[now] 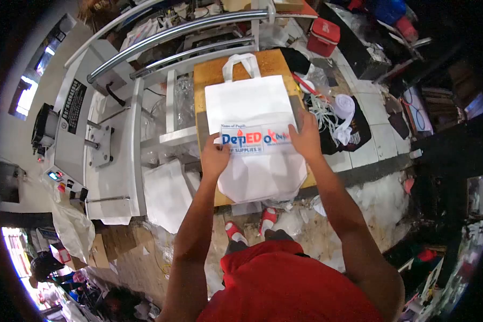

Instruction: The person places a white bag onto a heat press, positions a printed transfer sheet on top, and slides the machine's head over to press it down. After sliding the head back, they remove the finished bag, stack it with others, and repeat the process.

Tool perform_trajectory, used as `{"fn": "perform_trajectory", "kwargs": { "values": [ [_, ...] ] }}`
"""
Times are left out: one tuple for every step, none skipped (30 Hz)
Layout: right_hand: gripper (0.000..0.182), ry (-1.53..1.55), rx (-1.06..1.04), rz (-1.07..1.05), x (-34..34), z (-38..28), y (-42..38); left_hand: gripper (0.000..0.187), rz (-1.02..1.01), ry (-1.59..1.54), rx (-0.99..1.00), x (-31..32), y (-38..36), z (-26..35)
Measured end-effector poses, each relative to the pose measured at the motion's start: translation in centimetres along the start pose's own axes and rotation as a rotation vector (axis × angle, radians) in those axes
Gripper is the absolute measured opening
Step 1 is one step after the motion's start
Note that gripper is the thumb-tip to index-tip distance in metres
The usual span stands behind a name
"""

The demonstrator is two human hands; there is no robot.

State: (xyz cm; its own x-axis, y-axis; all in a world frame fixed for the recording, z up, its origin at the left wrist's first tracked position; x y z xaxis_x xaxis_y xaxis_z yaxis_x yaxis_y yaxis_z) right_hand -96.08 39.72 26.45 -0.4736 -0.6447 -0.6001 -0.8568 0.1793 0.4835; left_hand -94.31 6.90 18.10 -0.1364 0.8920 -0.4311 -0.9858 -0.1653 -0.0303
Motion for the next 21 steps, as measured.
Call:
{"fn": "perform_trajectory", "kwargs": {
  "values": [
    [0.052, 0.005, -0.008, 0.009, 0.1, -0.6, 0.3, 0.043, 0.034, 0.038, -0.004, 0.4, 1.4, -1.4],
    [0.049, -0.039, -0.047, -0.035, 0.6, -1.6, 0.0, 0.044, 0.067, 0.076, -0.012, 0.4, 2.1, -1.9],
    [0.046, -0.083, -0.086, -0.079, 0.9, -2.5, -0.4, 0.044, 0.074, 0.076, -0.004, 0.5, 2.3, -1.2],
    [0.041, -0.214, -0.138, -0.199, 2.1, -2.9, -1.0, 0.045, 0.094, 0.121, 0.006, 0.3, 2.5, -0.4],
    [0.041, -0.21, -0.144, -0.195, 2.2, -2.9, -1.5, 0.046, 0.114, 0.166, 0.013, 0.1, 2.5, 0.2],
    [0.039, -0.191, -0.152, -0.24, 3.3, -2.4, -2.3, 0.046, 0.12, 0.167, 0.016, 0.0, 2.4, 0.6],
    [0.037, -0.173, -0.159, -0.286, 4.3, -1.8, -3.1, 0.045, 0.142, 0.231, 0.031, -0.3, 2.2, 1.2],
    [0.036, -0.2, -0.184, -0.272, 4.7, -1.2, -3.7, 0.044, 0.165, 0.293, 0.046, -0.7, 1.8, 1.7],
    [0.036, -0.197, -0.188, -0.271, 4.8, -0.9, -3.8, 0.044, 0.17, 0.295, 0.048, -0.6, 1.2, 2.1],
    [0.035, -0.166, -0.198, -0.253, 4.6, -0.9, -3.9, 0.042, 0.282, 0.421, 0.185, -1.1, -0.1, 4.0],
    [0.034, -0.136, -0.208, -0.236, 4.5, -0.9, -3.9, 0.039, 0.392, 0.547, 0.322, -1.6, -1.5, 5.9],
    [0.034, -0.131, -0.209, -0.239, 4.5, -0.9, -4.0, 0.036, 0.314, 0.577, 0.437, -0.5, -1.5, 5.0],
    [0.034, -0.131, -0.194, -0.239, 4.4, -0.9, -4.1, 0.036, 0.314, 0.582, 0.433, -0.5, -2.0, 4.5],
    [0.034, -0.131, -0.181, -0.236, 4.3, -0.8, -4.1, 0.034, 0.296, 0.592, 0.488, 0.0, -2.6, 4.4],
    [0.034, -0.128, -0.181, -0.236, 4.4, -0.7, -4.1, 0.032, 0.278, 0.602, 0.543, 0.4, -3.1, 4.8],
    [0.033, -0.127, -0.179, -0.233, 4.5, -0.5, -4.1, 0.031, 0.304, 0.613, 0.563, 0.4, -3.5, 4.9],
    [0.033, -0.126, -0.177, -0.229, 4.6, -0.4, -4.1, 0.031, 0.307, 0.615, 0.561, 0.4, -3.4, 4.9],
    [0.033, -0.123, -0.179, -0.232, 4.7, -0.2, -4.2, 0.03, 0.321, 0.587, 0.575, 0.3, -3.4, 4.8],
    [0.033, -0.122, -0.167, -0.233, 4.8, 0.0, -4.3, 0.03, 0.336, 0.56, 0.589, 0.1, -3.5, 4.8],
    [0.033, -0.121, -0.156, -0.232, 4.9, 0.1, -4.2, 0.03, 0.339, 0.563, 0.587, 0.1, -3.5, 4.6],
    [0.033, -0.117, -0.158, -0.233, 5.1, 0.1, -4.2, 0.029, 0.345, 0.565, 0.585, 0.0, -3.5, 4.6]
  ]
}}
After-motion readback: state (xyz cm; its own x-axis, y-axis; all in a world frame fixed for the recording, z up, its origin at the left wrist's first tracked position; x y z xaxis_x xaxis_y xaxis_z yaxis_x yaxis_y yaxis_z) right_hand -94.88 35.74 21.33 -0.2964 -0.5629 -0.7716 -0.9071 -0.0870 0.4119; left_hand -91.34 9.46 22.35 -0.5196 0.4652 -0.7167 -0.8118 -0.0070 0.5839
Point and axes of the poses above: each hand's wrist, its own y-axis towards the middle knuckle, its own x-axis out of the palm, z = x × y, the point moved 10 cm from there along y, towards the middle knuckle, and after that the axes turned 5 degrees about x, right-handed, at the moved point
